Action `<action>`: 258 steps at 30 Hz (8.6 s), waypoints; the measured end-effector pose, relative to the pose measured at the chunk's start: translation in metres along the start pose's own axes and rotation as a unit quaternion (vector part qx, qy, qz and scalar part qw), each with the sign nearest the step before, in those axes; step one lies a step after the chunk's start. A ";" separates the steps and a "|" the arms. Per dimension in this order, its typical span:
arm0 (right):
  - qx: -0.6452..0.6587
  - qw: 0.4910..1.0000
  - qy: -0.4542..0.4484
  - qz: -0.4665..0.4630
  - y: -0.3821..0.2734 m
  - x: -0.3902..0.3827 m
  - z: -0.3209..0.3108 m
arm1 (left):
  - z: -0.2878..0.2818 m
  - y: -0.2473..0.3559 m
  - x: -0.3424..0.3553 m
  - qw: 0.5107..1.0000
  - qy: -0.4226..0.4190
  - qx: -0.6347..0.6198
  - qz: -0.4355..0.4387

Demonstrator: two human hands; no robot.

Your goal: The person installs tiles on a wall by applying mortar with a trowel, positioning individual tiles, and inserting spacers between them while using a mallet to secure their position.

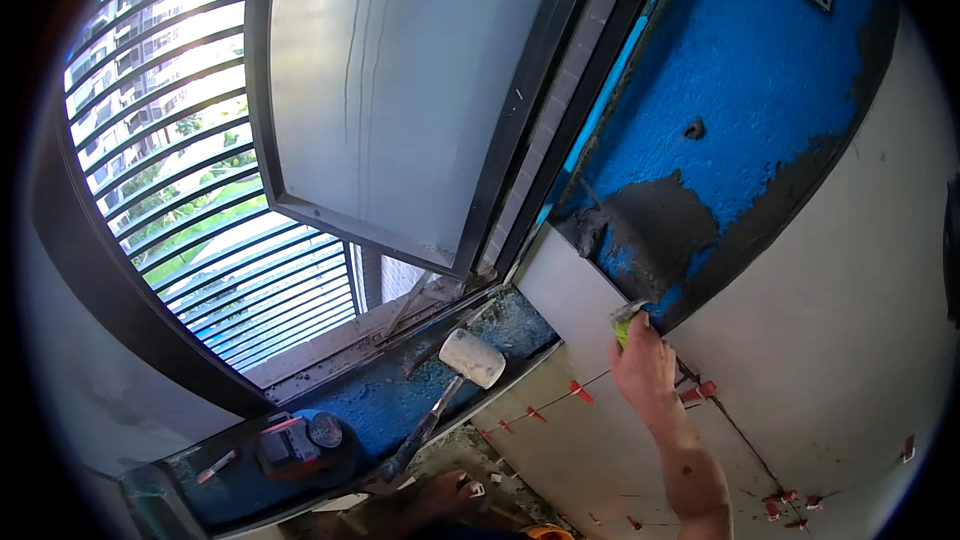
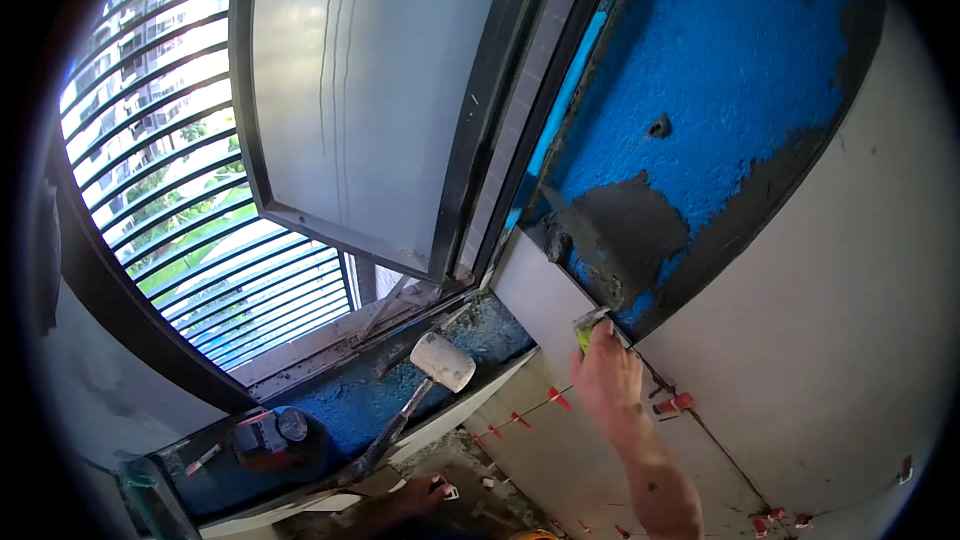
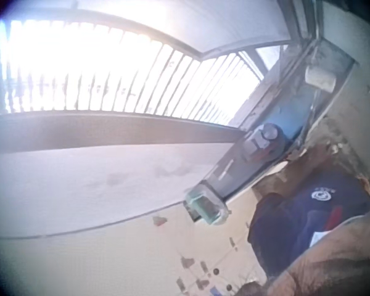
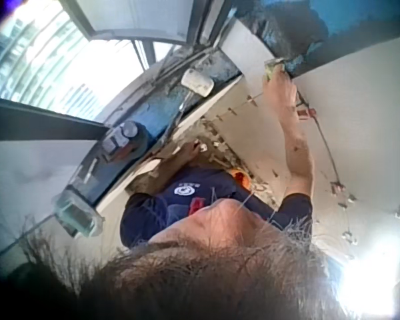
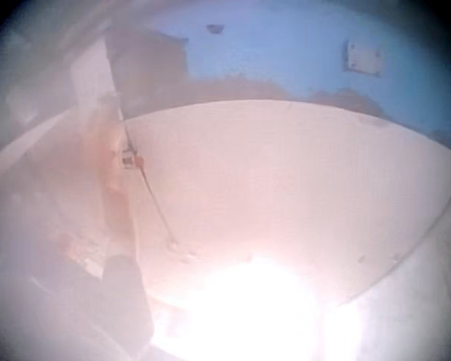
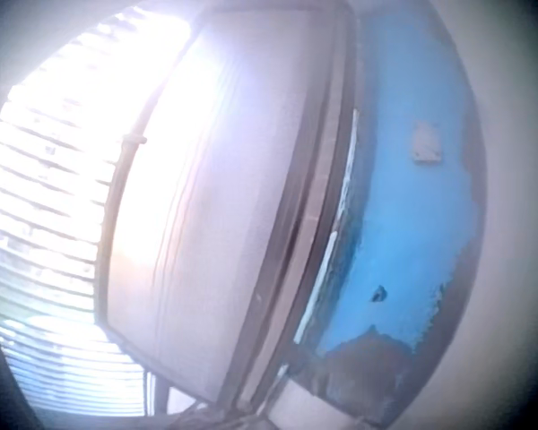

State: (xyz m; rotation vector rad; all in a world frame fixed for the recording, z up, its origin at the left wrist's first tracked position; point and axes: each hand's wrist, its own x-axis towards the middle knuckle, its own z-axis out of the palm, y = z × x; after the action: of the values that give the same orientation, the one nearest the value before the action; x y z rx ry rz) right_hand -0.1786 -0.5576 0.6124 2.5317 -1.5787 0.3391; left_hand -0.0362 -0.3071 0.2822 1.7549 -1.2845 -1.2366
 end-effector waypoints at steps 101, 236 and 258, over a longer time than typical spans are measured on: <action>0.340 0.894 0.152 0.249 -0.013 -0.063 0.210 | 0.012 -0.070 0.004 0.997 -0.032 0.064 -0.008; 0.912 0.254 -0.058 0.317 -0.088 -0.076 0.017 | -0.013 -0.012 0.003 0.999 0.027 -0.042 -0.020; 0.734 0.622 -0.133 0.235 -0.068 -0.088 0.012 | -0.021 -0.002 0.001 0.999 -0.025 -0.048 -0.001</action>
State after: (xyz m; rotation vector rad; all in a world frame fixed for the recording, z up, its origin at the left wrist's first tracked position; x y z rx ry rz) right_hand -0.1532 -0.4542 0.5780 2.8987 -2.8056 2.2368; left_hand -0.0163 -0.3080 0.2877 1.6670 -1.2297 -1.3289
